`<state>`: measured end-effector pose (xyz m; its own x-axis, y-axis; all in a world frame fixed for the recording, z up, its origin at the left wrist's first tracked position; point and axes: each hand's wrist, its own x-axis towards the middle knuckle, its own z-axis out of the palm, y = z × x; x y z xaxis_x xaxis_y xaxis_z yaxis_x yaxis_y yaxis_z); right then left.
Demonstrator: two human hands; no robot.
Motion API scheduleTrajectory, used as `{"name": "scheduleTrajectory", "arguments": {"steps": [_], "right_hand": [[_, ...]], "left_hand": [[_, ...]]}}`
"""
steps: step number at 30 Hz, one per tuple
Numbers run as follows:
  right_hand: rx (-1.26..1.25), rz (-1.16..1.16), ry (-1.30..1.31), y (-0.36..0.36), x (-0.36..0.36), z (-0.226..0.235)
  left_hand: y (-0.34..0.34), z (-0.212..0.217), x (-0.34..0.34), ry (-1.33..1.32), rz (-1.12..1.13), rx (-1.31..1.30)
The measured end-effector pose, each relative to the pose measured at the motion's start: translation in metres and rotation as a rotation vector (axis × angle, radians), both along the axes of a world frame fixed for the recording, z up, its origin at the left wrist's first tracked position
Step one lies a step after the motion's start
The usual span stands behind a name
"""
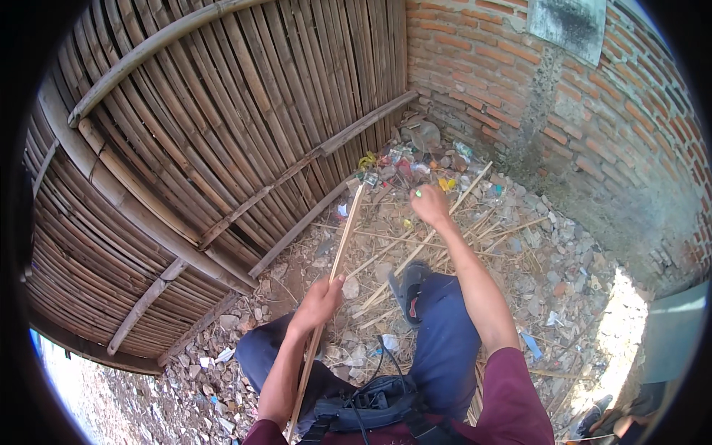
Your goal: The person strips thin layers from a bamboo pole using a knife, working in an outdoor workshop area with a dirt floor covered in bamboo shavings.
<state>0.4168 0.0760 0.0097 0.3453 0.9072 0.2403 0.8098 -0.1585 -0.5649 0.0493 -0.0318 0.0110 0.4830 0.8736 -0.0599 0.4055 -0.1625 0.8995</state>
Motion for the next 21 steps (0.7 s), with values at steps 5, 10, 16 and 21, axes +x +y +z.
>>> {"name": "scheduleTrajectory", "arguments": {"steps": [5, 10, 16, 21], "right_hand": [[0.114, 0.26, 0.082, -0.004, -0.016, 0.005], [0.063, 0.281, 0.089, -0.013, -0.042, 0.024], [-0.046, 0.28, 0.085, -0.011, -0.035, 0.027], [-0.018, 0.417, 0.122, -0.012, -0.037, 0.025]], "left_hand": [[-0.007, 0.023, 0.014, -0.067, -0.064, -0.369], [-0.008, 0.015, 0.016, -0.202, -0.078, -0.44], [-0.011, 0.03, 0.023, -0.28, -0.13, -0.39], [-0.01, 0.015, 0.024, -0.165, -0.098, -0.219]]}}
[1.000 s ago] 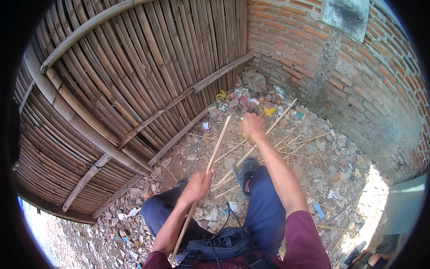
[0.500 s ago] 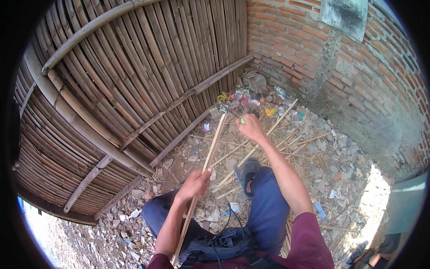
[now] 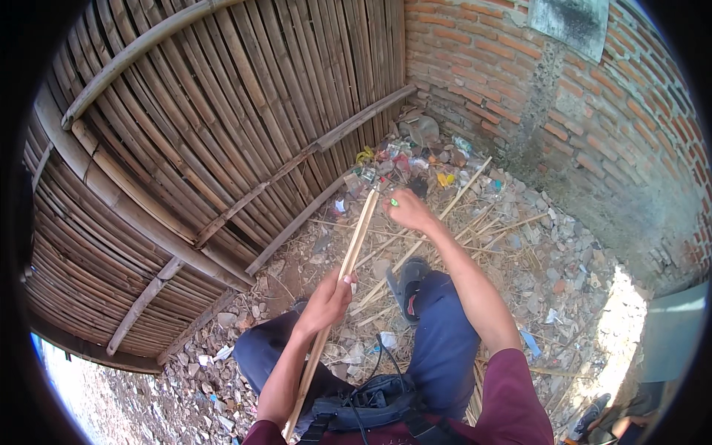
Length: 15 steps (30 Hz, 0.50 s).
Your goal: The person strips thin layers from a bamboo pole using a knife, working in an outdoor workshop area with a dirt floor covered in bamboo shavings.
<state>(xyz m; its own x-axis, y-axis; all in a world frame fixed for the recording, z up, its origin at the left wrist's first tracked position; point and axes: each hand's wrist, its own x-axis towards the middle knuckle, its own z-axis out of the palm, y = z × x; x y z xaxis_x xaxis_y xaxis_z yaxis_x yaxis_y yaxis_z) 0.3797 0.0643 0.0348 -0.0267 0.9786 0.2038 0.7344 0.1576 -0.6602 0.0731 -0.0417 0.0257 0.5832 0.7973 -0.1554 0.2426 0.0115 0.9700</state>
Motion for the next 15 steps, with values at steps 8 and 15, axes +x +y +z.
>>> {"name": "scheduleTrajectory", "arguments": {"steps": [8, 15], "right_hand": [[0.13, -0.152, -0.26, 0.009, 0.008, -0.013], [0.164, -0.221, -0.259, 0.016, -0.002, -0.016]], "left_hand": [[-0.007, 0.007, 0.008, 0.087, 0.032, 0.224], [0.001, 0.011, 0.002, -0.044, 0.029, -0.09]]}}
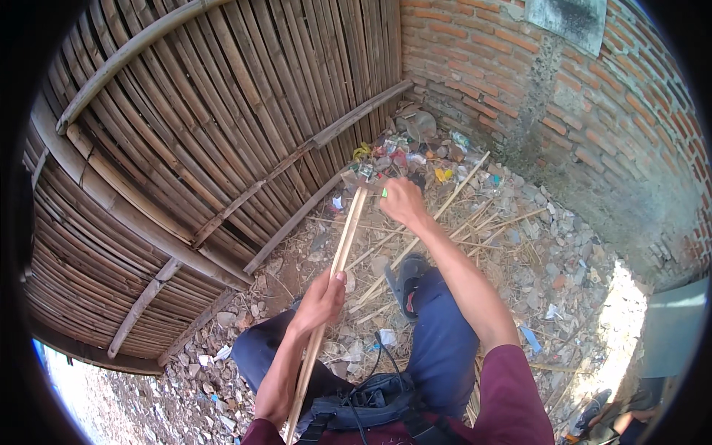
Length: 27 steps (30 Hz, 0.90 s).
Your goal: The person strips thin layers from a bamboo pole using a knife, working in an outdoor workshop area with a dirt floor covered in bamboo shavings.
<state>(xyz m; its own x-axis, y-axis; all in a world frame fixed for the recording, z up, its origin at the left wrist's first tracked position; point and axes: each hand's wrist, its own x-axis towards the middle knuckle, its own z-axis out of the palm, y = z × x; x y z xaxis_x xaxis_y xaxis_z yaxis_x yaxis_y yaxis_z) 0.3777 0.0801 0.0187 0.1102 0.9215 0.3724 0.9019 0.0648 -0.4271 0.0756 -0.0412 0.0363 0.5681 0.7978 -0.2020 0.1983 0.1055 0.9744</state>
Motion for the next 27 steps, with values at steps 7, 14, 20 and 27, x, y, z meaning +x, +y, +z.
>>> {"name": "scheduleTrajectory", "arguments": {"steps": [7, 14, 20, 27], "right_hand": [[-0.013, -0.147, 0.068, 0.009, 0.017, 0.0], [-0.019, -0.21, 0.05, -0.002, 0.04, -0.01], [-0.108, 0.244, 0.395, -0.009, 0.022, 0.016], [-0.172, 0.414, 0.364, -0.018, 0.003, 0.039]], "left_hand": [[-0.004, 0.006, -0.002, -0.075, -0.041, -0.124], [0.002, 0.009, -0.012, -0.089, -0.021, -0.151], [0.0, 0.023, -0.009, -0.187, -0.059, -0.351], [0.003, 0.022, -0.013, -0.314, -0.127, -0.554]]}}
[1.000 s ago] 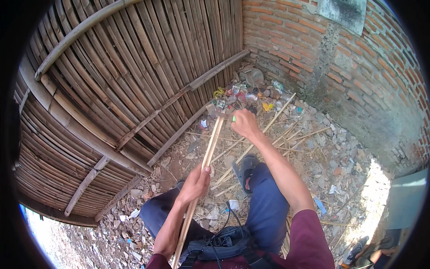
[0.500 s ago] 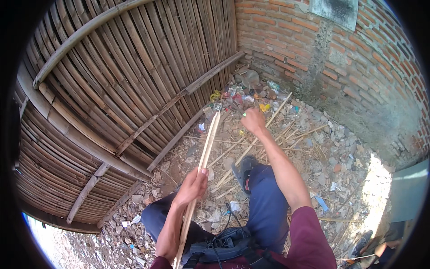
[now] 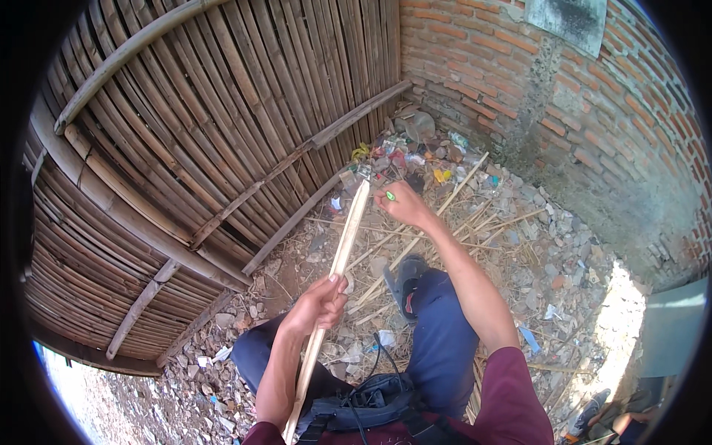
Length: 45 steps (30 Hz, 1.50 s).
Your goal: The person strips thin layers from a bamboo pole using a knife, working in an outdoor workshop area with a dirt floor covered in bamboo shavings.
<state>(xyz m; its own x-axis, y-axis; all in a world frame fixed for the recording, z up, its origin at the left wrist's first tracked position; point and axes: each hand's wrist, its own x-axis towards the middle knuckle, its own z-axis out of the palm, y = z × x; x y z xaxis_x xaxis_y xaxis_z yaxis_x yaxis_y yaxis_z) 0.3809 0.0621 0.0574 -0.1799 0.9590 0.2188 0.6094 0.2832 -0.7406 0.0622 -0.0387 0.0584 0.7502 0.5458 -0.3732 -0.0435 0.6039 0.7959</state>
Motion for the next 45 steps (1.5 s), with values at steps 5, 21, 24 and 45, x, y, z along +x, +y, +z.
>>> {"name": "scheduleTrajectory", "arguments": {"steps": [5, 21, 24, 45], "right_hand": [[0.122, -0.023, -0.02, 0.004, 0.001, -0.006], [0.128, -0.286, -0.227, 0.006, 0.001, -0.017], [0.013, -0.397, -0.332, 0.007, 0.012, -0.018], [-0.173, -0.013, 0.781, -0.021, -0.007, 0.028]], "left_hand": [[0.003, -0.002, 0.001, -0.065, -0.044, -0.085], [0.003, -0.008, 0.001, -0.043, -0.052, -0.205], [-0.006, -0.007, 0.004, -0.051, -0.135, -0.162], [0.005, -0.005, -0.002, -0.101, -0.076, -0.185]]}}
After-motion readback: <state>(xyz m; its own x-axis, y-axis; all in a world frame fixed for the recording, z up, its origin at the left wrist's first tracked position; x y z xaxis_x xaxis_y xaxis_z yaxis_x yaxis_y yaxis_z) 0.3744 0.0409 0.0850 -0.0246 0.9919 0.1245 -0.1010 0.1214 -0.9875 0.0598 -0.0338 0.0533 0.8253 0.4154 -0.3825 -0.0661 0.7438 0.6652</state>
